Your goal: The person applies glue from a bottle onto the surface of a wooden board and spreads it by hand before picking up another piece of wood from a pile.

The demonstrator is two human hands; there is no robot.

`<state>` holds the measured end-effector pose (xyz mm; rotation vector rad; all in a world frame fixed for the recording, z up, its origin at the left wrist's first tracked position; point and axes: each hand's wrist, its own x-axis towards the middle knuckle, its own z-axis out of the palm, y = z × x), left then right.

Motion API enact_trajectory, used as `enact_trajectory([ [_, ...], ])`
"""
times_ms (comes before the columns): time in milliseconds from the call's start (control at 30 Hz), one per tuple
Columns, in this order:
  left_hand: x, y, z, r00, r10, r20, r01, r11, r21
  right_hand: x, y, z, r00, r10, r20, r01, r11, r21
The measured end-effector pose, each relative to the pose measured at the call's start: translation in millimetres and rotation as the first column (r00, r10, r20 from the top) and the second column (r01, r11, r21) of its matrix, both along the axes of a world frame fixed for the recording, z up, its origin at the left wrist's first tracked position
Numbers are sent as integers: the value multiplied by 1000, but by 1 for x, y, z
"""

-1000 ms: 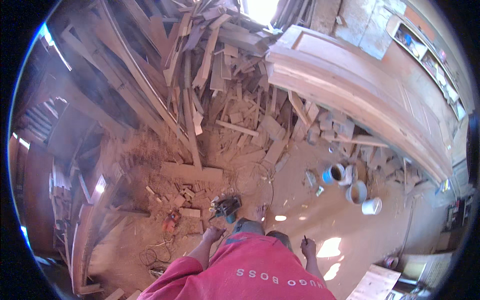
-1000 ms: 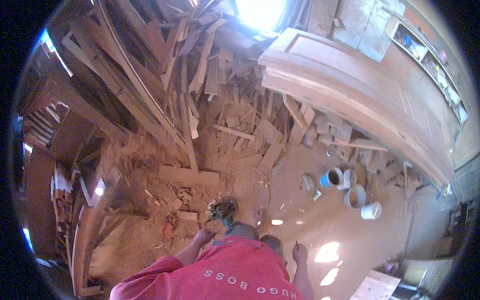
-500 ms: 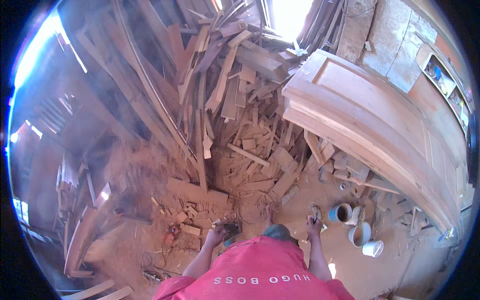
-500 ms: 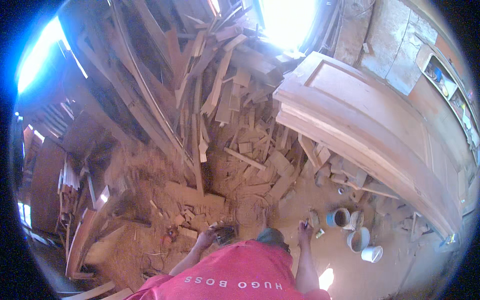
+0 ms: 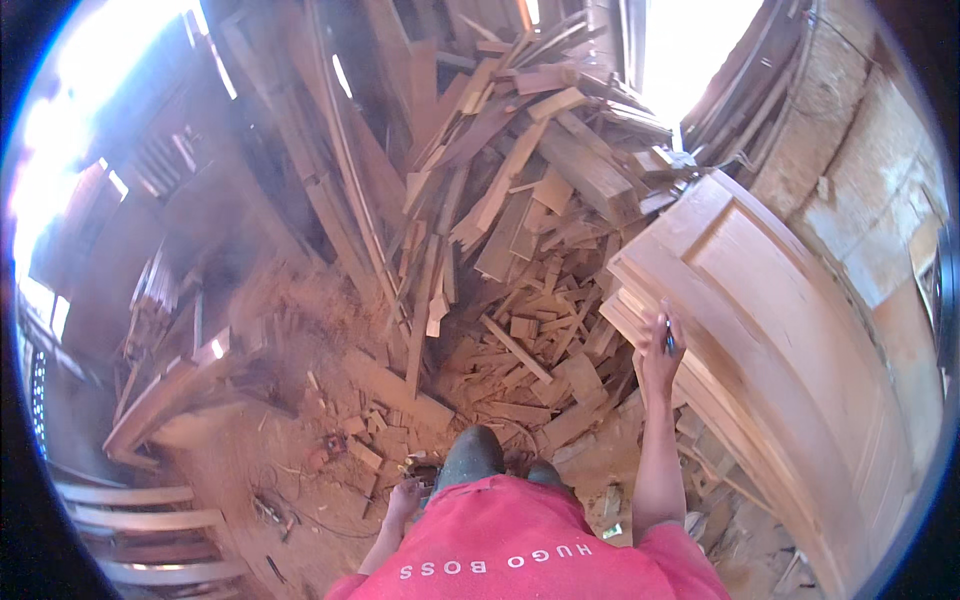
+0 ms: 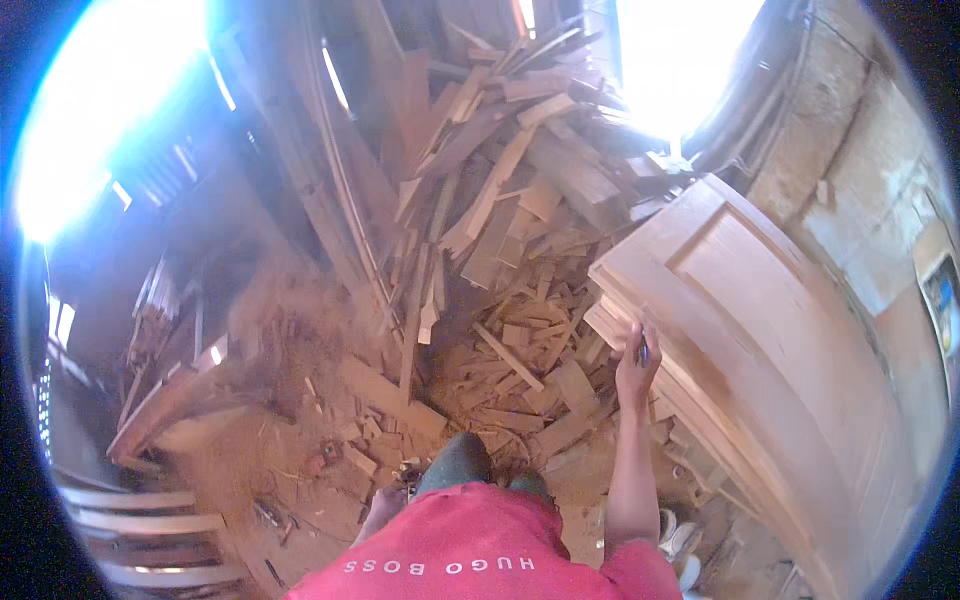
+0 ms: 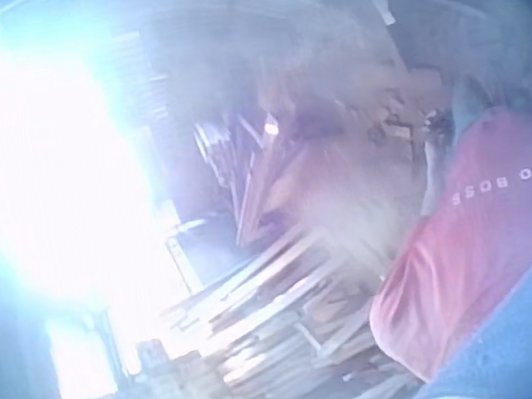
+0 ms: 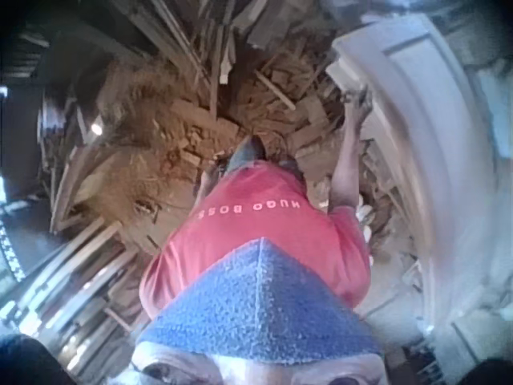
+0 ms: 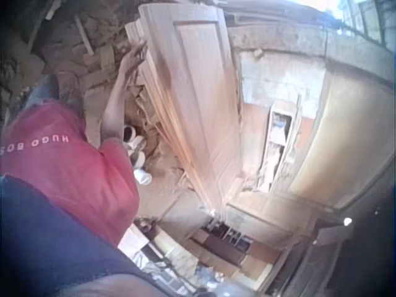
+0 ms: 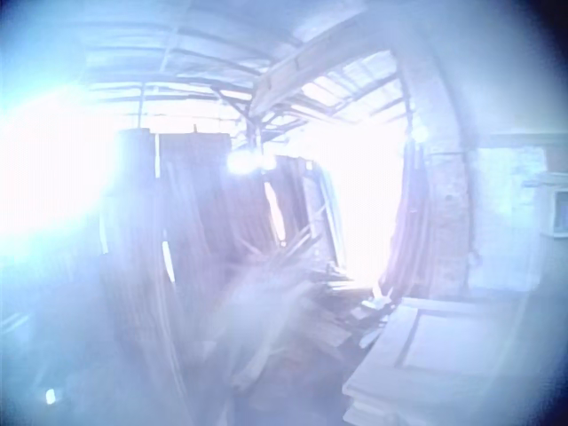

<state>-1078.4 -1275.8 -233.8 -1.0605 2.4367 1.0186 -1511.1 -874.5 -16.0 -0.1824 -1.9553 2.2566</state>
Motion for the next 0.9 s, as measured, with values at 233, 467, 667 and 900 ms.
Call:
enact_trajectory([
  [233,6,-12,-11,1000,-21,-21,20,999,-32,-97,-45,43,845,74,-529,305,746,591],
  [467,-84,-20,19,997,42,-69,-42,999,10,-168,-59,29,896,39,-442,338,587,736],
  [667,-192,-178,-38,966,212,-144,-200,975,95,-199,-116,25,942,-50,-333,324,398,858],
  [900,-467,-250,40,782,232,-579,-164,972,167,-221,-140,31,950,-219,-220,265,202,943],
])
